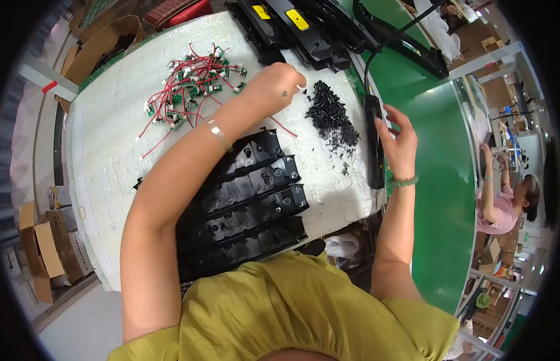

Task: Assembling electrical components and circuit boards into plastic housings using an electric screwdriver.

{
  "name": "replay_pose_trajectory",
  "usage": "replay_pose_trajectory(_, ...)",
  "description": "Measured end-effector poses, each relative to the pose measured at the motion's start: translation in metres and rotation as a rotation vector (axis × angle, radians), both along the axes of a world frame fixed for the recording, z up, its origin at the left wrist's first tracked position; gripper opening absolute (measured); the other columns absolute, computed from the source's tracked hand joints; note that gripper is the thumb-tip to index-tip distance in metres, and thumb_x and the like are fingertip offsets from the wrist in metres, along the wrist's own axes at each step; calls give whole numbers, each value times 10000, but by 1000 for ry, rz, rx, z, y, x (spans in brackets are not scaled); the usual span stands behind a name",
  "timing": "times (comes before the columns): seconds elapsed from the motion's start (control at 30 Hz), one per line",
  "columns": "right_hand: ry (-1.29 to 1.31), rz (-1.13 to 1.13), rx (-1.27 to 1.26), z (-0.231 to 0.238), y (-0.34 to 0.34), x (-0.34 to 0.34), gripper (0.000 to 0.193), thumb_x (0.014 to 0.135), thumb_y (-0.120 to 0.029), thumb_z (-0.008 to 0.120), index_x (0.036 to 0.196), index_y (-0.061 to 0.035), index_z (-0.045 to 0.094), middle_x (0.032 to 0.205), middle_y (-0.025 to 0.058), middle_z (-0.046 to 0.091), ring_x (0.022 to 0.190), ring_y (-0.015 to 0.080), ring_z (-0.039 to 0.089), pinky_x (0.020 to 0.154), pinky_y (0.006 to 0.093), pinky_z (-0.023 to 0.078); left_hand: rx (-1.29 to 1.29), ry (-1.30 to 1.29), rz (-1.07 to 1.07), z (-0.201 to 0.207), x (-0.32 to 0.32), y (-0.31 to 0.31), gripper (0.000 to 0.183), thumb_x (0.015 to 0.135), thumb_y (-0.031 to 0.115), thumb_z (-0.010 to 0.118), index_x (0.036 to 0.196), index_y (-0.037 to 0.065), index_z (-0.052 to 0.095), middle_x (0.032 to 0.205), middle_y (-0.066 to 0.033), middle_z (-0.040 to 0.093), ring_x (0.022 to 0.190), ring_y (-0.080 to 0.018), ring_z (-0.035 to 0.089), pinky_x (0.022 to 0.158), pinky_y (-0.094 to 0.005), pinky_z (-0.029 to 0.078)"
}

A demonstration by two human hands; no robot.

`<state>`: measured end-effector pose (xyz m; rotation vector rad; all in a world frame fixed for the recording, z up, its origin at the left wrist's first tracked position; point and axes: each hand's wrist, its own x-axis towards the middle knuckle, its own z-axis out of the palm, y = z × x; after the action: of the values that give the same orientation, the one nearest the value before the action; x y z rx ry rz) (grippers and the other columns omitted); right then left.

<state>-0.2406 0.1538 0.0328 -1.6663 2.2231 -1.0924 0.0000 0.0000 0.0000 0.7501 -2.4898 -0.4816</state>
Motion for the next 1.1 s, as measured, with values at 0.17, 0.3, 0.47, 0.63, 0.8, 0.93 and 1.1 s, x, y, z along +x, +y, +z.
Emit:
replay_pose_trajectory(0.17,-72,-27,-70,-10,16,-3,335,798,-143,665,1107,-27,607,1100,123,606,998,245,584,821,354,485,94,-10,-171,-19,-20,-27,139,684,30,712,811,4,661,796,-146,628,753,-298,622,663,-342,497)
replay_pose_trajectory(0.3,-138,15,-67,-18,14,-7,351,799,-149,671,1121,-28,602,1108,116,607,999,236,582,818,347,479,6,-102,-196,-2,-18,-27,117,678,36,691,792,21,665,719,-129,642,697,-267,643,637,-336,507)
replay_pose_trajectory(0.47,-64,29,-52,-34,14,-10,502,800,-170,691,1232,6,507,1159,163,573,1010,236,560,848,329,455,329,187,27,54,45,18,98,714,60,654,802,31,685,730,-102,662,675,-206,643,651,-302,507)
replay_pose_trajectory(0.63,16,90,-64,-41,11,-11,519,821,-161,678,1261,23,473,1176,168,557,1059,240,538,910,326,417,467,157,322,66,148,84,77,733,26,665,808,10,671,720,-79,646,673,-123,621,635,-246,498)
replay_pose_trajectory(0.8,-4,86,-34,-43,11,-9,515,836,-178,667,1279,-5,468,1189,159,552,1088,247,528,938,330,399,472,12,482,54,177,130,92,709,-11,673,797,-9,645,733,-121,637,646,-217,636,617,-288,507)
replay_pose_trajectory(0.93,87,76,-45,-41,11,-2,504,838,-191,664,1271,-12,478,1193,160,551,1089,260,528,941,341,396,246,-176,407,50,176,133,147,676,-46,692,793,-22,605,709,-137,621,643,-255,630,606,-301,498)
replay_pose_trajectory(1.1,104,76,-65,-43,13,-1,493,839,-195,662,1263,-16,485,1188,162,554,1083,270,530,938,346,399,224,-278,366,51,169,127,153,659,-63,658,785,-16,587,680,-140,605,647,-324,605,601,-362,484)
